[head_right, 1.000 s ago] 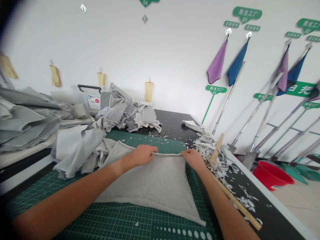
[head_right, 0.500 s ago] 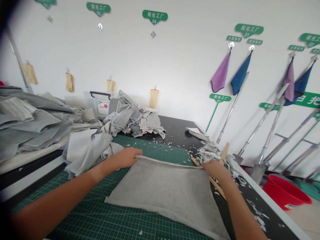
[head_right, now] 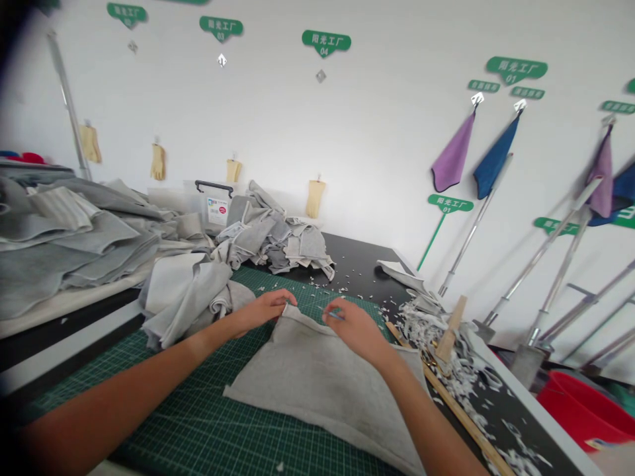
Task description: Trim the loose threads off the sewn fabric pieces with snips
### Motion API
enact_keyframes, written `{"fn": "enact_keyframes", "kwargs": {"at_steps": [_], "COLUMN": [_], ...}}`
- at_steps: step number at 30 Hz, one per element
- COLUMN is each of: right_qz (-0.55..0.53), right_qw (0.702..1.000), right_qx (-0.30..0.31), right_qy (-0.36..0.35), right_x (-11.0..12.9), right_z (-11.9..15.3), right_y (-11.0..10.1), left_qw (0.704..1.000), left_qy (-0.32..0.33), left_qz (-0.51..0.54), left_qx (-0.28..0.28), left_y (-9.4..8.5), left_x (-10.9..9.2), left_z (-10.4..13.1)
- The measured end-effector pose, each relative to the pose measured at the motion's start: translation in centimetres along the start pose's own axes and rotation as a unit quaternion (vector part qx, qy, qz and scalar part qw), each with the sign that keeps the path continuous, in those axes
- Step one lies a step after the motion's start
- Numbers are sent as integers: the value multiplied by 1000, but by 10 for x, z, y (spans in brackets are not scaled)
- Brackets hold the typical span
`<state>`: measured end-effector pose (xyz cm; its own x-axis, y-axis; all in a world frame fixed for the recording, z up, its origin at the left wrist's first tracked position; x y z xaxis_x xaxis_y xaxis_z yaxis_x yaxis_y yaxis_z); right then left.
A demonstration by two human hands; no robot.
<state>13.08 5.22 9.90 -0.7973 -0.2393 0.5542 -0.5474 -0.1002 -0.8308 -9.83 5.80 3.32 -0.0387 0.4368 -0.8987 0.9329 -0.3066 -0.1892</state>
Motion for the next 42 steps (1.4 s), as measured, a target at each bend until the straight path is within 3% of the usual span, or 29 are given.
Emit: {"fn": "enact_keyframes", "kwargs": {"at_steps": [4, 7, 11, 16, 21, 24, 32, 37, 42], "right_qz": [2, -3, -20, -9, -70, -108, -142, -130, -134], "right_qw": [999, 998, 998, 997, 993, 991, 985, 986, 983], "right_qx": [-49, -64, -63, -73, -73, -61, -94, -86, -94], "right_qy": [5, 11, -15, -38, -55, -58, -29, -53, -78], "right_x": [34, 31, 24, 19, 14, 9, 9, 17, 15], "right_z": [-6, -7, -1, 0, -6, -11, -7, 0, -5], "right_y": [48, 73, 88, 90, 89, 88, 82, 85, 83], "left_qw": [999, 999, 996, 994, 984, 975, 979, 977, 983], "left_qy": [35, 38, -9, -3, 76, 110, 72, 64, 88], "left_qz": [1, -29, -79, -108, -162, -192, -192, -202, -158], "left_qx": [9, -5, -32, -17, 9, -7, 6, 26, -9], "left_y": [4, -2, -10, -10, -5, -4, -4, 4, 5], "left_x": [0, 5, 19, 24, 13, 10, 24, 24, 16], "left_z": [4, 4, 7, 8, 5, 3, 3, 4, 4]}}
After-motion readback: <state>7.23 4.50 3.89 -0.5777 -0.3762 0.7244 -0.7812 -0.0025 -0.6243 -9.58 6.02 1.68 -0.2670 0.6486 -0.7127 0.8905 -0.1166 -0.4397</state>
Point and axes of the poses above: each hand's wrist, its own z-axis away from the middle knuckle, its own y-axis out of the palm, x = y × z, the point moved 6 cm from there along -z, towards the middle knuckle, and after that the axes turned 13 degrees about y, right-handed, at the moved point
